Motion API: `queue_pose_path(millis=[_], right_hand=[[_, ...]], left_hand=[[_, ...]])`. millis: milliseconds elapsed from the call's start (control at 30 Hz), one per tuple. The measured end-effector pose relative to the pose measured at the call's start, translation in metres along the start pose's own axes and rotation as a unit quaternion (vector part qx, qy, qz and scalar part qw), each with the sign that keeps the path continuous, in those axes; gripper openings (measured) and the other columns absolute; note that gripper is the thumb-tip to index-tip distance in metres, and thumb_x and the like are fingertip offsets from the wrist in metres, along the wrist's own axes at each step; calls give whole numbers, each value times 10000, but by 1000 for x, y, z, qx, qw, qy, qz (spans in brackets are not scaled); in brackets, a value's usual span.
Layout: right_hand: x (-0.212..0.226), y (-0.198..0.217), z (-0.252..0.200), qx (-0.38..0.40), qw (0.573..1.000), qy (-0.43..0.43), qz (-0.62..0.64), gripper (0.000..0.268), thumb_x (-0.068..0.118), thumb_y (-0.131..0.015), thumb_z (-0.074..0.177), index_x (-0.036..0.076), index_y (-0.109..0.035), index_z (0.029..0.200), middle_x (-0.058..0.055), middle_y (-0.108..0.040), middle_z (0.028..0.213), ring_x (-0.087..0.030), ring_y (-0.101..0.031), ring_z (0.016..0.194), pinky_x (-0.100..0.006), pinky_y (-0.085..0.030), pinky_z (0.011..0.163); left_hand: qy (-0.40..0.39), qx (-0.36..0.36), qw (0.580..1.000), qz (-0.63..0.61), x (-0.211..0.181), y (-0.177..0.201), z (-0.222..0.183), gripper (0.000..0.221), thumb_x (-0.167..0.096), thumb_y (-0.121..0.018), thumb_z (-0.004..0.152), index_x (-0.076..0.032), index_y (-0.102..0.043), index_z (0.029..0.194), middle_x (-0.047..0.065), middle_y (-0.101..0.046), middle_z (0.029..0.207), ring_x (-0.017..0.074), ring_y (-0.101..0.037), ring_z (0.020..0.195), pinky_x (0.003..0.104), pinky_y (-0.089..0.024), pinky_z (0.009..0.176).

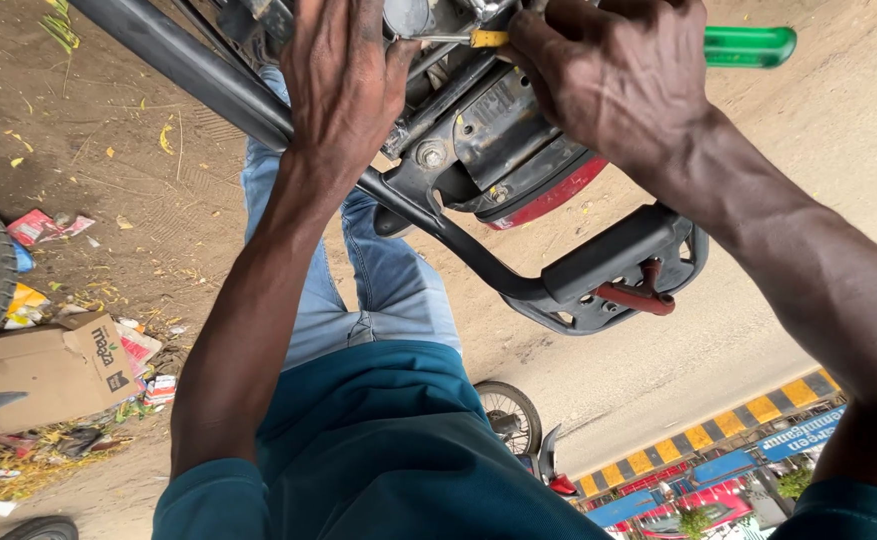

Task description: Repairing or adjusting components on a motorcycle, specifically working on wiring and small electrical parts near the tail light.

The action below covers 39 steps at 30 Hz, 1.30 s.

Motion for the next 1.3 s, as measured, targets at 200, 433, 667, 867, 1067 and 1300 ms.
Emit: queue_pose_path(millis=[200, 433, 667, 867, 1067, 1300], right_hand=[[1, -8, -8, 19, 999, -26, 16, 219, 319, -758, 1048, 162, -737, 1199, 48, -698, 826, -62, -604, 575, -270, -419, 511], [2, -27, -27, 26, 997, -51, 45, 211, 306, -758, 1065, 151, -700, 1197, 52, -693, 894, -70, -606, 656, -270, -446, 569], [4, -24, -28, 14, 998, -50, 39, 197, 314, -749, 1093, 144, -707, 1185, 54, -662, 851, -64, -588, 646, -260, -435, 556], [2, -26, -29, 16, 998, -56, 35, 205, 319, -731, 1124, 124, -714, 1186, 60, -653, 811, -43, -566, 607, -251, -422, 528], [-1, -27, -29, 1, 998, -58, 39, 202, 283, -707, 1144, 101, -723, 1230, 35, -689, 861, -48, -557, 612, -233, -417, 531], [-13, -5, -7, -35, 994, -85, 53, 150, 300, -713, 1152, 179, -765, 1224, 51, -674, 802, -45, -490, 535, -218, -384, 469]], left_hand=[[-3, -7, 1000, 12, -2, -3, -2, 684, -169, -887, 980, 64, -472, 1471, 221, -591, 1339, 351, -555, 1295, 462, -559, 1020], [-11, -43, 998, 32, -5, 0, -4, 690, -199, -886, 953, 45, -489, 1461, 191, -602, 1259, 313, -568, 1211, 465, -544, 966], [7, -22, 999, 27, -2, -4, -4, 648, -207, -885, 985, 41, -511, 1452, 196, -607, 1229, 297, -577, 1166, 458, -535, 914], [8, -35, 999, 10, -3, 1, -1, 665, -187, -881, 971, 74, -469, 1423, 201, -595, 1217, 300, -573, 1167, 458, -534, 922], [23, -25, 999, 14, -4, 4, 4, 627, -258, -879, 998, 37, -510, 1411, 201, -597, 1129, 302, -587, 1102, 489, -512, 887], [28, -16, 999, -4, -3, 10, 7, 550, -278, -833, 1047, 68, -532, 1351, 200, -623, 1130, 302, -599, 1107, 480, -511, 918]])
Point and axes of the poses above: each hand's wrist, its own z-axis towards the middle knuckle, its own y-axis out of the back of the hand, x = y × z, the point moved 9 cm from there along z, towards the middle knuckle
